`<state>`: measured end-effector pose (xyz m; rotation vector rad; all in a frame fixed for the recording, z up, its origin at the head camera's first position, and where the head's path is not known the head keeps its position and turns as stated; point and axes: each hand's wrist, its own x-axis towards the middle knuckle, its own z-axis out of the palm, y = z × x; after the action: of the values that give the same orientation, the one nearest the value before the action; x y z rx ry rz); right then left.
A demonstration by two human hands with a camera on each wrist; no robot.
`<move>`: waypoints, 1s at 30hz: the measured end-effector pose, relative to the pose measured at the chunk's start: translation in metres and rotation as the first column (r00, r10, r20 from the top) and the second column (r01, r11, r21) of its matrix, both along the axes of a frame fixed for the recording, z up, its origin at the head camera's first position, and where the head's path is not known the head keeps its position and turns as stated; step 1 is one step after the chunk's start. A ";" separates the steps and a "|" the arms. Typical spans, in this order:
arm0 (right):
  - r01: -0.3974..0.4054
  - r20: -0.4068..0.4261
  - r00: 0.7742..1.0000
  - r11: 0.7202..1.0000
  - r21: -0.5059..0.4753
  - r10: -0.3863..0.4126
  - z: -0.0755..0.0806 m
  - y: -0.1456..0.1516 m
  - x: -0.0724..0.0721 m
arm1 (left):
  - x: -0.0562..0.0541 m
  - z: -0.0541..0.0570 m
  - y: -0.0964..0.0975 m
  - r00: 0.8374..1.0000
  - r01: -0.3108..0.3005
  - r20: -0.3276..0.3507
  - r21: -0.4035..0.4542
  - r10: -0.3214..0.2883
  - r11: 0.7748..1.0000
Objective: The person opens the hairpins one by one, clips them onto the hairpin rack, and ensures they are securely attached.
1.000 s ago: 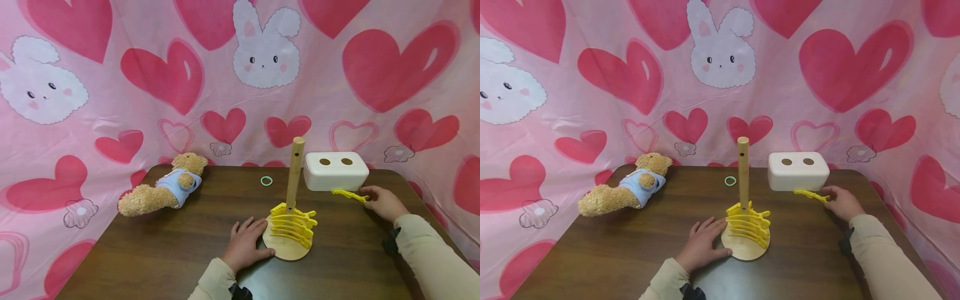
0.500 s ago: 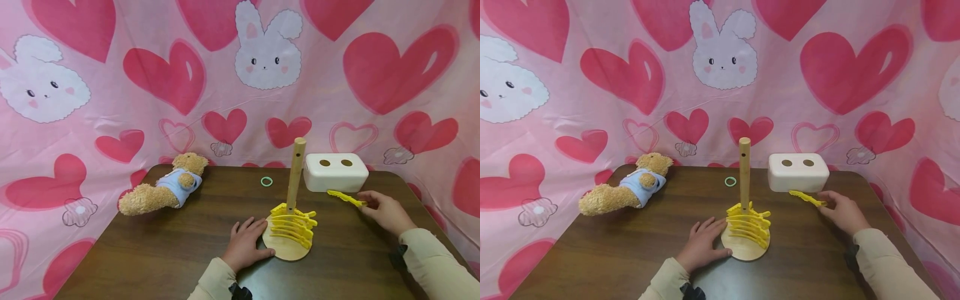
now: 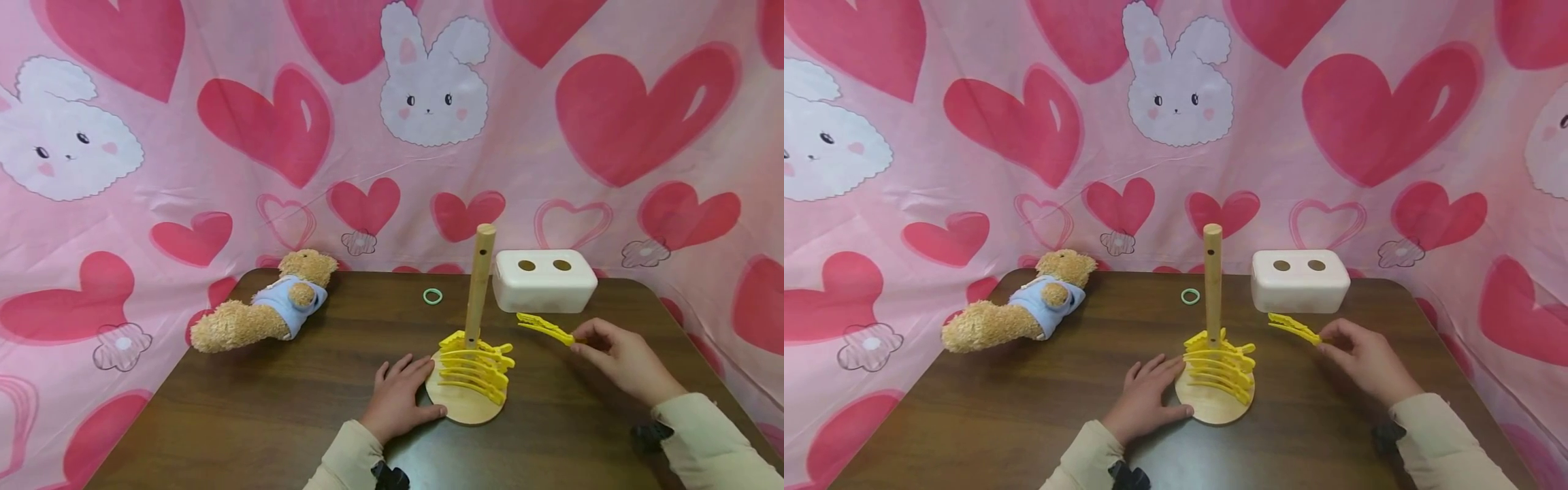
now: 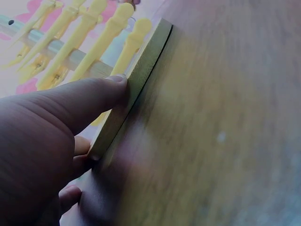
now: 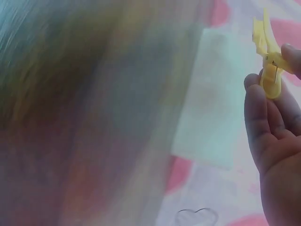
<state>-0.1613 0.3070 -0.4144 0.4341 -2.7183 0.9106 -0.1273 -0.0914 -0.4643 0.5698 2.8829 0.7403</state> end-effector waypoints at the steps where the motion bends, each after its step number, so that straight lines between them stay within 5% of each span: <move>1: -0.011 -0.013 1.000 1.000 -0.011 0.010 0.002 -0.002 0.002 | 0.000 0.000 0.000 1.000 0.000 0.001 0.001 0.000 1.000; 9: -0.169 -0.158 0.975 0.984 -0.063 0.157 0.020 -0.020 0.018 | 0.001 0.002 0.000 1.000 -0.003 0.008 0.007 0.002 1.000; 30: -0.422 -0.246 0.889 0.899 -0.119 0.385 0.059 -0.057 0.040 | 0.002 0.006 0.001 1.000 -0.005 0.023 0.003 0.004 1.000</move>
<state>-0.1218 0.2500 -0.3556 1.0293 -2.3650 1.1104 -0.1258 -0.0901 -0.4583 0.5518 2.8638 0.7471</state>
